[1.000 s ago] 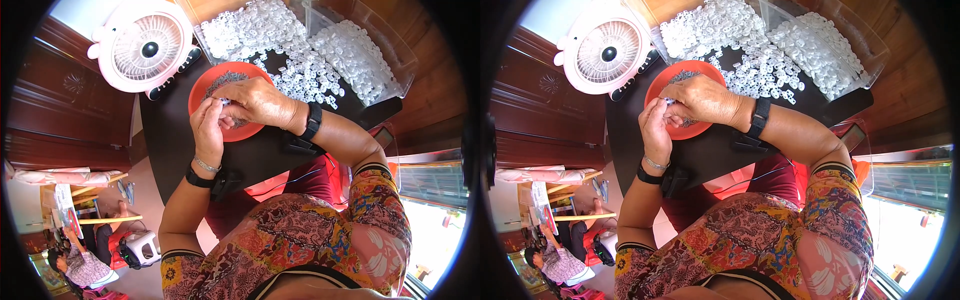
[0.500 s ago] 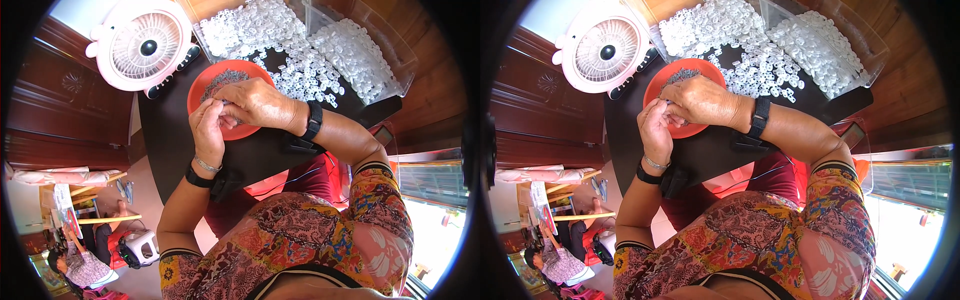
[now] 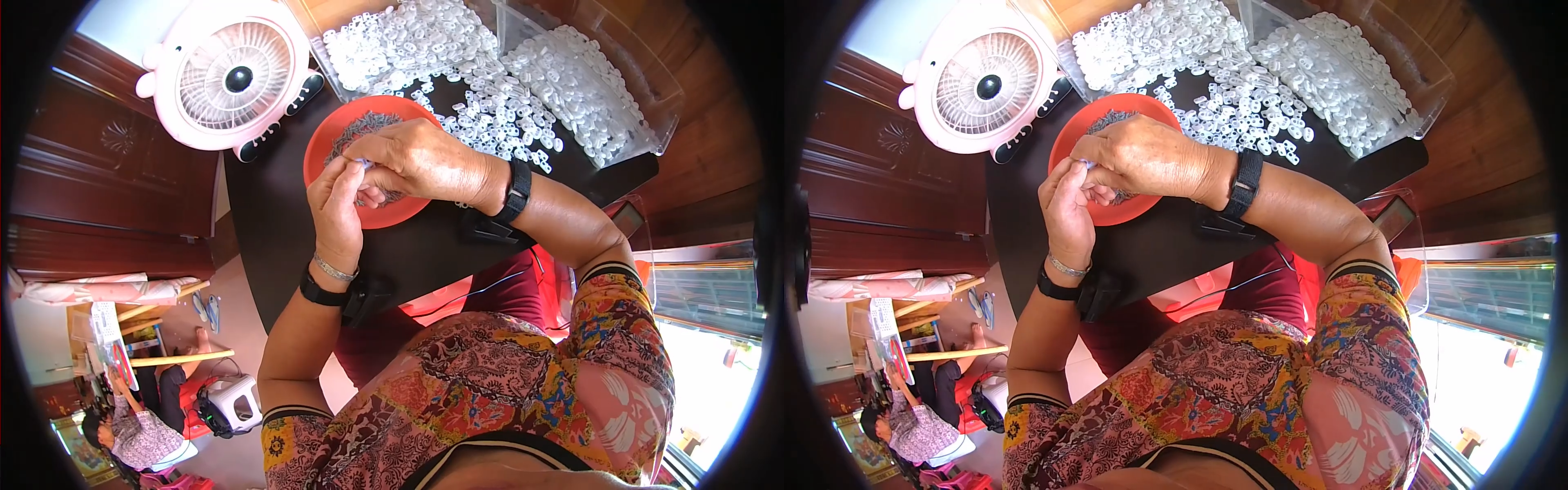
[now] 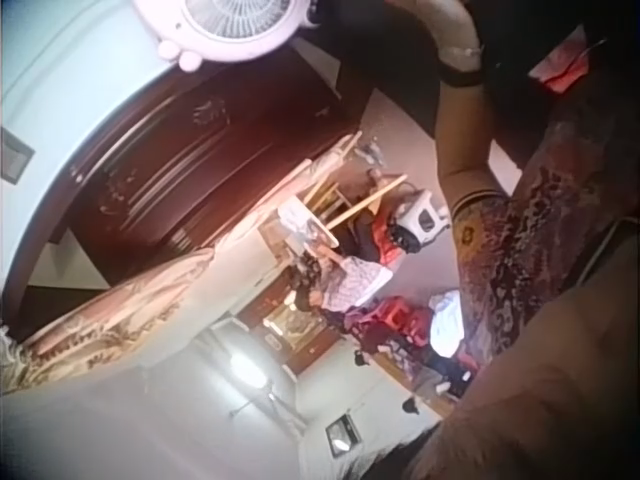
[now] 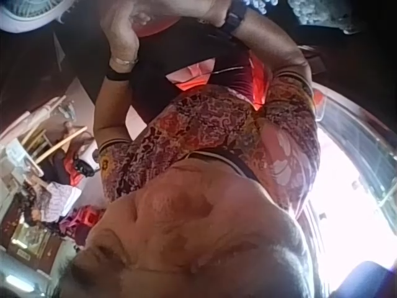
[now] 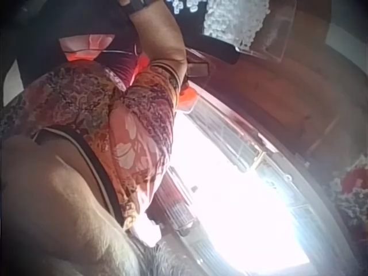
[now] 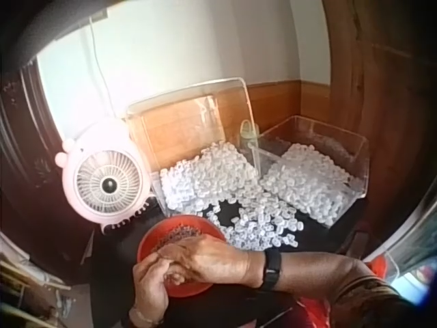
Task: Assembling small components by inserting red pins into white circular plastic pieces while sitting at a desk.
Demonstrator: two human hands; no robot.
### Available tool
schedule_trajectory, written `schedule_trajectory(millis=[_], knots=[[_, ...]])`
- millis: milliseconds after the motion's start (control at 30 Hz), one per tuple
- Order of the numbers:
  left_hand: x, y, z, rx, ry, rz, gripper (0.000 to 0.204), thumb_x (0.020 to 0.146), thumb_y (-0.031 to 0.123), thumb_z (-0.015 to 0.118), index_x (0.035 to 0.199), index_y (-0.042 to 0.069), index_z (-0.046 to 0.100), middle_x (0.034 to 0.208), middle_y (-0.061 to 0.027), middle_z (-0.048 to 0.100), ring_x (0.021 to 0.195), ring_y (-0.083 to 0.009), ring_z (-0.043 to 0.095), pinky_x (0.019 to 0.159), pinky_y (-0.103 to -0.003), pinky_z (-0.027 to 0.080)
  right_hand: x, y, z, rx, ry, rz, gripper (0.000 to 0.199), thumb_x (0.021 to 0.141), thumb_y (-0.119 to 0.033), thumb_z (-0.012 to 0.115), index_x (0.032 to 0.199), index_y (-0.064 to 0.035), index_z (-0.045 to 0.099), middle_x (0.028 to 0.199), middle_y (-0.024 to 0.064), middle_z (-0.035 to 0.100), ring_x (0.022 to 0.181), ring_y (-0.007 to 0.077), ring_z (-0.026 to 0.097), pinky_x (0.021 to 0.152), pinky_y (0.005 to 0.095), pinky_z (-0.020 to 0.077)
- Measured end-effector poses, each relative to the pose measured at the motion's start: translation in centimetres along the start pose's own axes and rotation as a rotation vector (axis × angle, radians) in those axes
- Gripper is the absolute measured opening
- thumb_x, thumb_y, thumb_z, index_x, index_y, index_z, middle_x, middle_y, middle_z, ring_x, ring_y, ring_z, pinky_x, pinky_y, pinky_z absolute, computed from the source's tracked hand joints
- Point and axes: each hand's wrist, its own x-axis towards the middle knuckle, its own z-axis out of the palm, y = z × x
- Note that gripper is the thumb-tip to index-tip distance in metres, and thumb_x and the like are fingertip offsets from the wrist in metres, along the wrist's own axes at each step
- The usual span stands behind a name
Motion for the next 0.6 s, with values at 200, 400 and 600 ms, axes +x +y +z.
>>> schedule_trajectory(millis=[200,400,600], knots=[[-0.16,-0.29,-0.15,0.020,0.037,0.027,0.028,0.091,0.022,0.047,0.086,-0.003,0.059,0.068,-0.0092,0.062,0.058,-0.0148,0.057,0.054,-0.024,0.044,0.00,-0.44,-0.27,0.010,-0.029,0.083,0.023,0.077,-0.020,0.070,0.090,-0.0054,0.058,0.080,0.0077,0.063,0.076,0.0277,0.064,0.065,0.0355,0.0508],[-0.07,-0.34,-0.13,0.034,0.044,0.041,0.027,0.090,0.020,0.049,0.083,-0.003,0.059,0.065,-0.0073,0.059,0.055,-0.0131,0.055,0.052,-0.023,0.042,-0.05,-0.28,-0.07,-0.076,0.022,0.008,0.019,0.078,-0.018,0.069,0.086,-0.0064,0.057,0.074,0.0076,0.060,0.071,0.0288,0.063,0.062,0.0361,0.0498],[-0.19,-0.26,0.30,-0.003,0.060,0.012,0.026,0.089,0.020,0.051,0.079,-0.002,0.059,0.062,-0.0057,0.058,0.052,-0.0116,0.053,0.050,-0.022,0.041,-0.27,-0.62,0.03,-0.068,0.012,0.006,0.016,0.078,-0.016,0.067,0.082,-0.0058,0.055,0.070,0.0088,0.059,0.067,0.0296,0.062,0.059,0.0375,0.0491]])
